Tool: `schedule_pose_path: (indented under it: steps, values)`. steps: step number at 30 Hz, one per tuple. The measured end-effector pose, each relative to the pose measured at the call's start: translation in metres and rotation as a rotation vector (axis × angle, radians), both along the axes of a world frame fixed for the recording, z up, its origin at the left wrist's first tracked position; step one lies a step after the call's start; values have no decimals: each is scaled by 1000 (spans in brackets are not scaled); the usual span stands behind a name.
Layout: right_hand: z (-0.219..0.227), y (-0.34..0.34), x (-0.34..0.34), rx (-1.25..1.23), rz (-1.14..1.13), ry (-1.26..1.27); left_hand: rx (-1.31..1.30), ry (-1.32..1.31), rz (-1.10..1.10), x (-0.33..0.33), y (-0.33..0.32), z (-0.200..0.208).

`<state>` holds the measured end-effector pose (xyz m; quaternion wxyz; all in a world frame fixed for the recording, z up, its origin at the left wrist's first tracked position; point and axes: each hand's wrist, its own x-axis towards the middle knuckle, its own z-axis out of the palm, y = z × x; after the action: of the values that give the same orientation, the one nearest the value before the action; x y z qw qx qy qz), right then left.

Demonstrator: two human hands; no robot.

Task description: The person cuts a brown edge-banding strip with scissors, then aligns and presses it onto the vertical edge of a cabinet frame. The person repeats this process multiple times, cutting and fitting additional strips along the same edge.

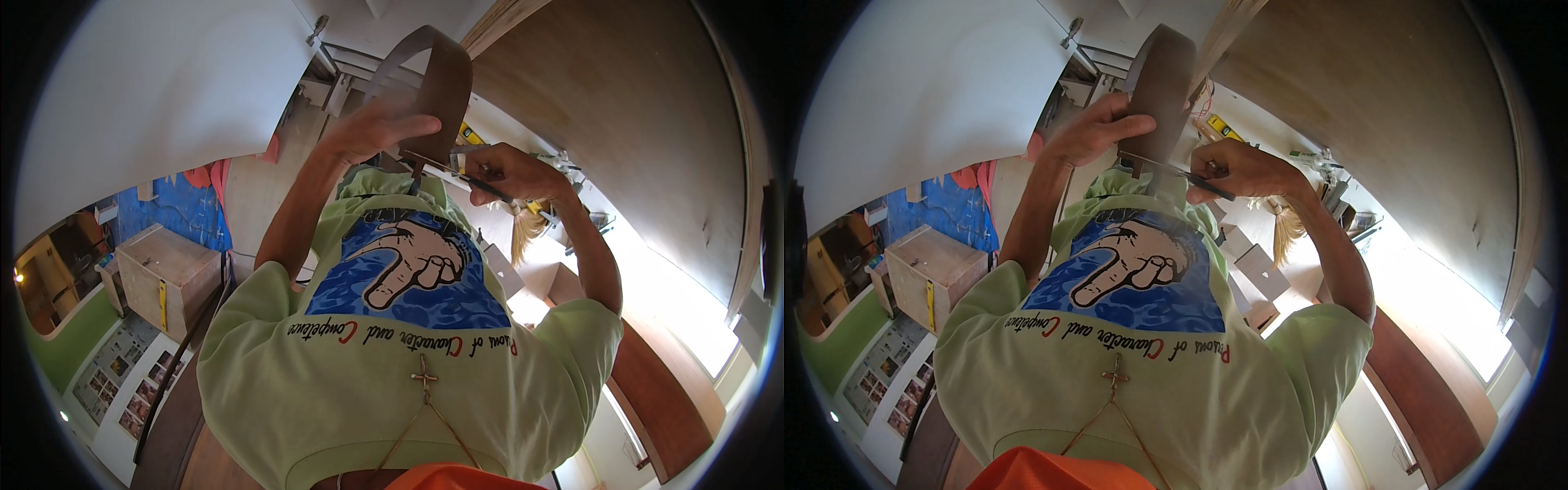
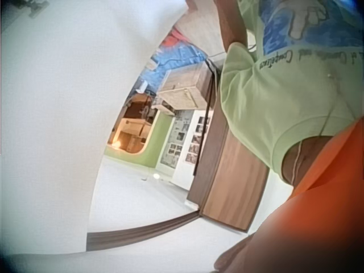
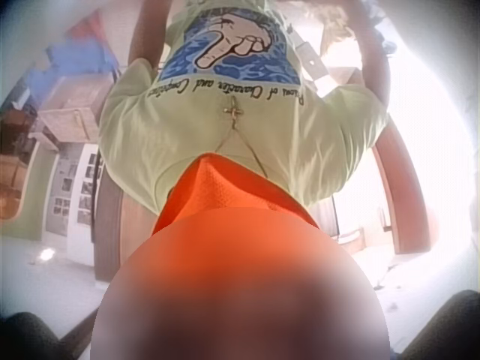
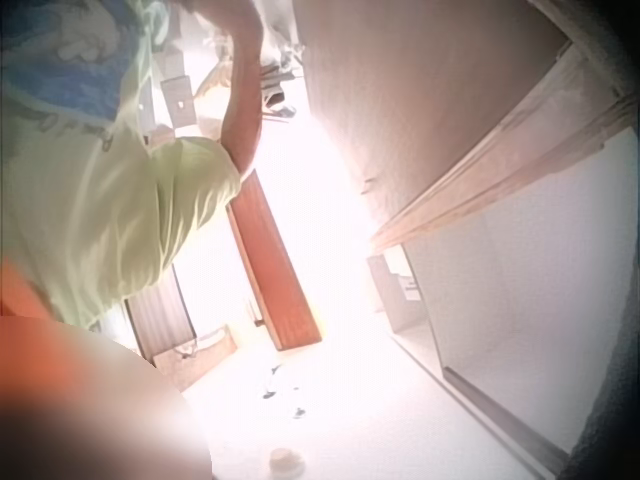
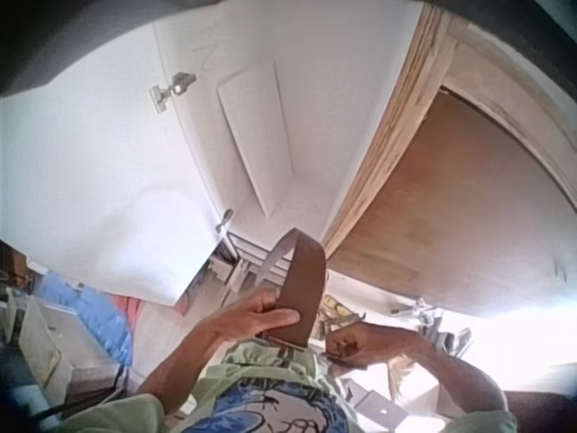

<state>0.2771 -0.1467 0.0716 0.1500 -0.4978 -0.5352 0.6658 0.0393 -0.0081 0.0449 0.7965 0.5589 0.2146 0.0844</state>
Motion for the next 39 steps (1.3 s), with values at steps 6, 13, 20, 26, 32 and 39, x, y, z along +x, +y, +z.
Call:
schedule_pose_path:
  steps: [6,13,20,26,32,39]
  values:
    - [0,-2,0,-34,4,-31,39,27,-22,0,-1,-4]
    - [2,-4,-1,-50,-8,-41,26,-10,-22,0,-4,-2]
    - [2,-4,-2,-17,-6,-33,-15,-19,10,-2,-3,-4]
    - [6,-2,-2,-24,-15,-58,-33,-49,14,-2,0,-6]
    - [5,-4,-1,7,-11,-88,-30,-59,2,0,2,-5]
    - [1,-9,28,55,107,-101,-100,-166,88,4,12,-1]
